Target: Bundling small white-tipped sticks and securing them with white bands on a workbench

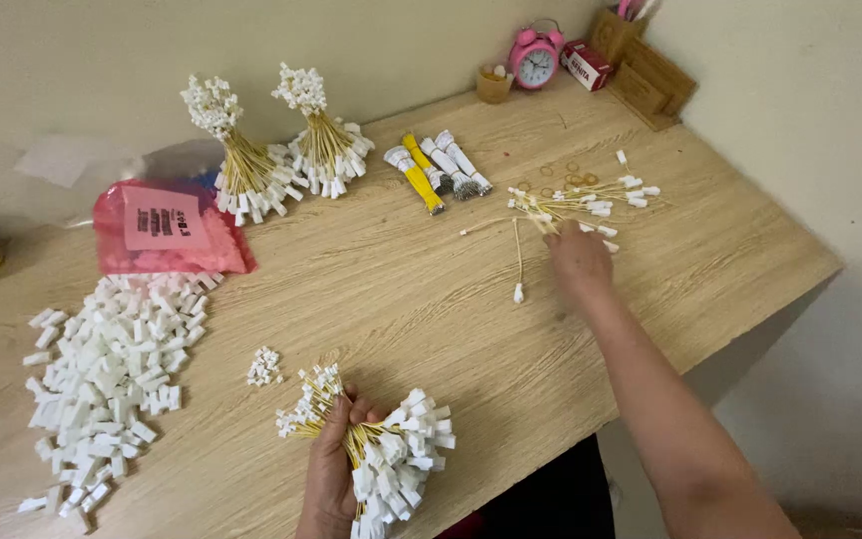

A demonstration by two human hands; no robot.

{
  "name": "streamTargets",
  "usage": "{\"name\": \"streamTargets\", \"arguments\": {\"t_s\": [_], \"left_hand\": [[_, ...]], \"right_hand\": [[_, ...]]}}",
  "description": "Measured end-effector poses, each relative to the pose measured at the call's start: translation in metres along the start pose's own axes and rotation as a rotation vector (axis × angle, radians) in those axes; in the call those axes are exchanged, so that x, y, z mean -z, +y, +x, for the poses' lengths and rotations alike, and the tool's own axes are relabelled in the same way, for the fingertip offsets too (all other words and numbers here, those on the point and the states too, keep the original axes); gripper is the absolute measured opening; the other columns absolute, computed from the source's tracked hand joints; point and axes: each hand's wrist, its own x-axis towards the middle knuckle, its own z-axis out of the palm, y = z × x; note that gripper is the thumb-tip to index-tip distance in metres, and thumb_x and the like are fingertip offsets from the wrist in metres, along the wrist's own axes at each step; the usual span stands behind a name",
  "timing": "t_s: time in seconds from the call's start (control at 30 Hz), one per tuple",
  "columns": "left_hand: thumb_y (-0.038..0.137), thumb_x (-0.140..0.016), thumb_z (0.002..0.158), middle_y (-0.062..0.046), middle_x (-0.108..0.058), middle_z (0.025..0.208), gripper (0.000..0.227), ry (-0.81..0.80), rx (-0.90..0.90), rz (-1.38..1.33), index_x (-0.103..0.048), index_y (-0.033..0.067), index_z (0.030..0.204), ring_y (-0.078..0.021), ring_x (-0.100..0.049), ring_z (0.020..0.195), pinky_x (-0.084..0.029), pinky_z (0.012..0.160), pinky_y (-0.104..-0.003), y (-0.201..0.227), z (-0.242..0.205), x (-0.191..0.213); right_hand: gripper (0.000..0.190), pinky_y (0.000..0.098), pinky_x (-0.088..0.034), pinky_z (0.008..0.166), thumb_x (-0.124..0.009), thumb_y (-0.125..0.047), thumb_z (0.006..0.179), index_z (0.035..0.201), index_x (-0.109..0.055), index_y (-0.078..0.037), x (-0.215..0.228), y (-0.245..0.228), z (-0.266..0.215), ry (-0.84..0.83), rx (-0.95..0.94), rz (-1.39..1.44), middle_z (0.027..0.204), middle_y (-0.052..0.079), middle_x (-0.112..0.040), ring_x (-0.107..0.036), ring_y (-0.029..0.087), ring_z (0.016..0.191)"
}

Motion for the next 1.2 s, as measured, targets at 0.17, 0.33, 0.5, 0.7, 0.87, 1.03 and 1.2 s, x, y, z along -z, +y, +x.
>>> {"name": "streamTargets", "arguments": {"t_s": [0.17,0.33,0.5,0.7,0.87,1.03,1.2], "left_hand": [[0.026,-0.062,0.09,0.004,-0.046,0.071,0.019,0.057,-0.009,0.022,-0.058,0.0146,0.105,-0.0142,-0.056,0.071,-0.049,0.069,-0.03,-0.001,-0.001,-0.003],[0.026,-0.062,0.09,0.005,-0.046,0.068,0.017,0.039,0.012,-0.022,-0.057,0.0162,0.102,-0.0152,-0.055,0.07,-0.048,0.071,-0.031,-0.002,-0.005,-0.011],[0.026,-0.06,0.092,0.003,-0.048,0.069,0.016,-0.033,0.023,-0.033,-0.058,0.0142,0.102,-0.016,-0.055,0.07,-0.049,0.073,-0.034,-0.002,-0.005,-0.014],[0.023,-0.061,0.089,0.003,-0.048,0.065,0.018,0.09,0.02,-0.025,-0.057,0.0137,0.104,-0.0179,-0.055,0.067,-0.044,0.094,-0.045,-0.002,-0.007,-0.014],[0.026,-0.06,0.089,0.004,-0.047,0.065,0.018,0.1,0.033,-0.018,-0.057,0.0154,0.104,-0.0176,-0.054,0.067,-0.046,0.086,-0.043,-0.002,-0.007,-0.014],[0.024,-0.06,0.09,0.004,-0.044,0.064,0.019,0.048,0.011,-0.042,-0.057,0.0139,0.106,-0.0155,-0.052,0.064,-0.045,0.091,-0.045,-0.005,-0.006,-0.013],[0.027,-0.06,0.09,0.004,-0.043,0.066,0.022,0.05,-0.024,-0.021,-0.054,0.0134,0.106,-0.015,-0.05,0.063,-0.043,0.095,-0.049,-0.007,-0.003,-0.003]], "right_hand": [[0.048,0.0445,-0.046,0.075,-0.05,-0.053,0.095,0.115,-0.052,-0.01,0.002,-0.028,-0.01,-0.157,-0.048,-0.029,0.104,0.012,-0.065,-0.062,0.03,0.094],[0.032,0.0412,-0.049,0.072,-0.049,-0.036,0.098,0.111,-0.063,-0.011,-0.011,-0.038,-0.01,-0.318,-0.056,-0.125,0.098,0.012,-0.069,-0.066,0.028,0.087],[0.037,0.0535,-0.048,0.081,-0.035,-0.027,0.091,0.113,-0.055,-0.006,-0.048,-0.025,-0.005,-0.289,0.187,-0.303,0.115,0.021,-0.063,-0.061,0.042,0.105],[0.038,0.0453,-0.051,0.091,-0.058,-0.025,0.092,0.124,-0.049,-0.004,-0.039,-0.05,-0.003,-0.15,0.505,-0.196,0.145,0.013,-0.035,-0.039,0.031,0.128],[0.037,0.0455,-0.041,0.093,-0.049,-0.028,0.095,0.125,-0.047,-0.008,-0.028,-0.068,0.017,-0.242,0.342,-0.164,0.123,0.014,-0.049,-0.046,0.03,0.114],[0.043,0.0506,-0.047,0.085,-0.04,-0.026,0.086,0.113,-0.061,-0.001,-0.05,-0.043,0.04,-0.202,0.324,-0.269,0.115,0.023,-0.063,-0.059,0.04,0.105],[0.032,0.0515,-0.041,0.086,-0.031,-0.019,0.092,0.087,-0.054,0.002,-0.041,-0.014,0.048,-0.048,0.231,-0.085,0.102,0.02,-0.058,-0.052,0.035,0.1]]}}
